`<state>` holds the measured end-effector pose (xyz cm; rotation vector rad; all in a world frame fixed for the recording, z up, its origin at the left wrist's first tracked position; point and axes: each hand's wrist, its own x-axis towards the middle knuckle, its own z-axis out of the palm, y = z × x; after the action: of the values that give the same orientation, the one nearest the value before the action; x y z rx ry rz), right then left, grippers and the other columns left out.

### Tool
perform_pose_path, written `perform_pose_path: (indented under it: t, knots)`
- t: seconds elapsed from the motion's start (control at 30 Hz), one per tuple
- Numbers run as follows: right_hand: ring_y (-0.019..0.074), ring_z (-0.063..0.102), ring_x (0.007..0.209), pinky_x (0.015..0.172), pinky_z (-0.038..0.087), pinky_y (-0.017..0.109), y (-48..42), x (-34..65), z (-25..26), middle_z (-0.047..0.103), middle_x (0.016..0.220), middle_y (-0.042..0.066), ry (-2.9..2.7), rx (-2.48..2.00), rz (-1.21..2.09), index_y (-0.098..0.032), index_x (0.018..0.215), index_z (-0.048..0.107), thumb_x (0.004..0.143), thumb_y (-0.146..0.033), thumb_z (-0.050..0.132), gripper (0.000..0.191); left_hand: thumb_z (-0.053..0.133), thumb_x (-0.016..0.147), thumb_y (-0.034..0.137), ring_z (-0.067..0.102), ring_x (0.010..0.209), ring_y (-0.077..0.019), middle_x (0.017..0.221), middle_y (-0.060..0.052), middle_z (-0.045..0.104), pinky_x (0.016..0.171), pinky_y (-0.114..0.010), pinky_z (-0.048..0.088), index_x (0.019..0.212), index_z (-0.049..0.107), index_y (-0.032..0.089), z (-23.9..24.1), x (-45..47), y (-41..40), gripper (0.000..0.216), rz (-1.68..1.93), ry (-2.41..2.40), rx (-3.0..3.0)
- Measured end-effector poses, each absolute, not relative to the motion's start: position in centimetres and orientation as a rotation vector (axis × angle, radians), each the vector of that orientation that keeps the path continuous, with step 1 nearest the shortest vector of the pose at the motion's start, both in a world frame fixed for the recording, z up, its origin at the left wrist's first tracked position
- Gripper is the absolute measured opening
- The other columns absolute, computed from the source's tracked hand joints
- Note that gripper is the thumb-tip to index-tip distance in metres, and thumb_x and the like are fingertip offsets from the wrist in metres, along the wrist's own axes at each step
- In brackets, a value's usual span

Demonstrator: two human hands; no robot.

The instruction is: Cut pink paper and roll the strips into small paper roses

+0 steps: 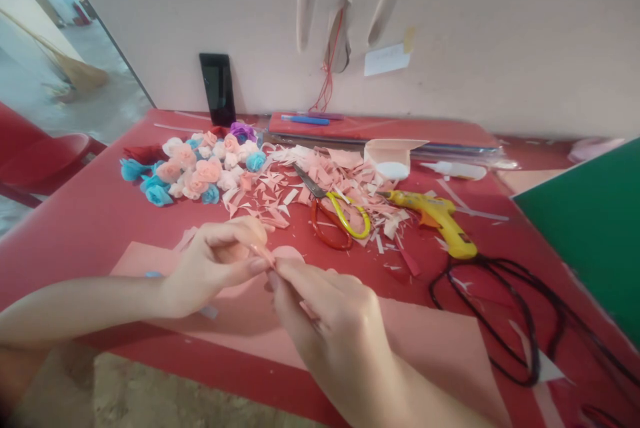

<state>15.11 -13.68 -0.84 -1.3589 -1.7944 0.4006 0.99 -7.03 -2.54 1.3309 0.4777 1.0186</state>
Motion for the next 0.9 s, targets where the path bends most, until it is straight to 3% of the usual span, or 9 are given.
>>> perform_pose_path:
  t: [0.2, 0.53, 0.9]
  knots:
    - [0.0089, 0.058, 0.040, 0.042, 0.042, 0.017, -13.7, 15.3, -0.3, 0.063, 0.051, -0.002, -1.879, -1.357, 0.443, -0.018, 0.061, 0.057, 0.085, -0.012, 0.042, 0.029, 0.065, 0.071, 0.011, 0.051, 0.060, -0.0073, 0.064, 0.001, 0.056, 0.061, -0.022, 0.043, 0.065, 0.060, 0.014, -2.4, 0.8, -6.7, 0.008, 0.973, 0.444, 1.445]
    - [0.0077, 0.057, 0.042, 0.042, 0.044, 0.014, -13.4, 15.9, -0.1, 0.060, 0.049, -0.001, -1.753, -1.401, 1.062, -0.016, 0.059, 0.060, 0.086, -0.020, 0.043, 0.032, 0.063, 0.074, 0.012, 0.051, 0.064, -0.0084, 0.063, 0.002, 0.055, 0.066, -0.023, 0.044, 0.068, 0.056, 0.015, -1.8, 0.2, -4.9, 0.010, 0.777, 0.259, 1.683]
    - [0.0076, 0.059, 0.043, 0.045, 0.045, 0.014, -13.1, 16.0, 0.7, 0.059, 0.056, 0.000, -1.312, -1.210, 1.734, -0.014, 0.068, 0.060, 0.085, -0.030, 0.052, 0.025, 0.062, 0.073, 0.008, 0.052, 0.061, -0.0086, 0.061, 0.000, 0.058, 0.063, -0.022, 0.044, 0.064, 0.060, 0.015, -1.2, 0.3, -4.9, 0.011, 0.912, 0.164, 1.651]
